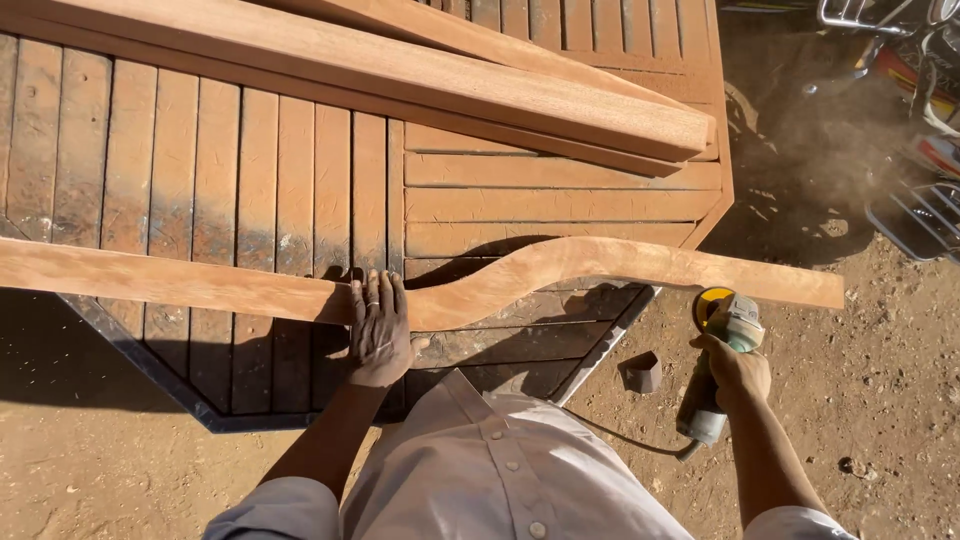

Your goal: Sanding a curved wooden plank using a handheld angle grinder with a sanding disc

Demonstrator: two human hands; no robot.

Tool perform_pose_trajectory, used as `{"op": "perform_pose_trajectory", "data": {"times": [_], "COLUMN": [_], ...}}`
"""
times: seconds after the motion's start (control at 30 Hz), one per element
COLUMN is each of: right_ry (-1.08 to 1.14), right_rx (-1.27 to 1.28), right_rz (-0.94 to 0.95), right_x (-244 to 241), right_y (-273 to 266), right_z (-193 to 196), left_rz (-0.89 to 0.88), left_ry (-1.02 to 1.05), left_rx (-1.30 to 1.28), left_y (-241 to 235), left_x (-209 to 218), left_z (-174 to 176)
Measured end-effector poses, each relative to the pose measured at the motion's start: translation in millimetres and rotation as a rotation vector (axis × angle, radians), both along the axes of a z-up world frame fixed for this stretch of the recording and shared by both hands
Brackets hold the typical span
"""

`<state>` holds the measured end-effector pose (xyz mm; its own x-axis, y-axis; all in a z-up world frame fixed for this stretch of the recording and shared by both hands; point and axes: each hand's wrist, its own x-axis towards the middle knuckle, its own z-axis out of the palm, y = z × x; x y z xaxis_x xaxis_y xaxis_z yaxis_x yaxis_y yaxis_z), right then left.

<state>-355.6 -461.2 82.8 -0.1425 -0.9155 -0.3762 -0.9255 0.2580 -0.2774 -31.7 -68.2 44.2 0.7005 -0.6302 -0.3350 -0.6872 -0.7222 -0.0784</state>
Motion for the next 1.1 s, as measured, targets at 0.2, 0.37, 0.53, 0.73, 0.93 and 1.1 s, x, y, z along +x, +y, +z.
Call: {"op": "perform_pose_trajectory", "data": {"times": [0.2, 0.37, 0.53, 0.73, 0.93, 1.1], "right_ry": [-0.181, -0.229, -0.294, -0.109, -0.060, -0.016], "right_rx": [0.083, 0.129, 0.094, 0.038, 0.081, 0.137], "right_rz": [0.103, 0.185, 0.228, 0.361, 0.347, 0.477], "right_x": [57, 81, 72, 75, 95, 144], "right_y": [100, 146, 170, 197, 212, 230], "right_z": [51, 86, 71, 41, 35, 49], "left_rz": [-0.180, -0.193, -0.288, -0.030, 0.146, 0.222], "left_ry": [0.133, 0.185, 0.024, -0.018, -0.092, -0.275], "left_rx": [-0.051, -0.037, -0.276, -0.196, -0.375, -0.455], "left_y": [-17, 47, 176, 228, 220, 202], "left_x": [19, 25, 39, 42, 9, -29], "left_z": [-67, -44, -58, -16, -39, -17]}}
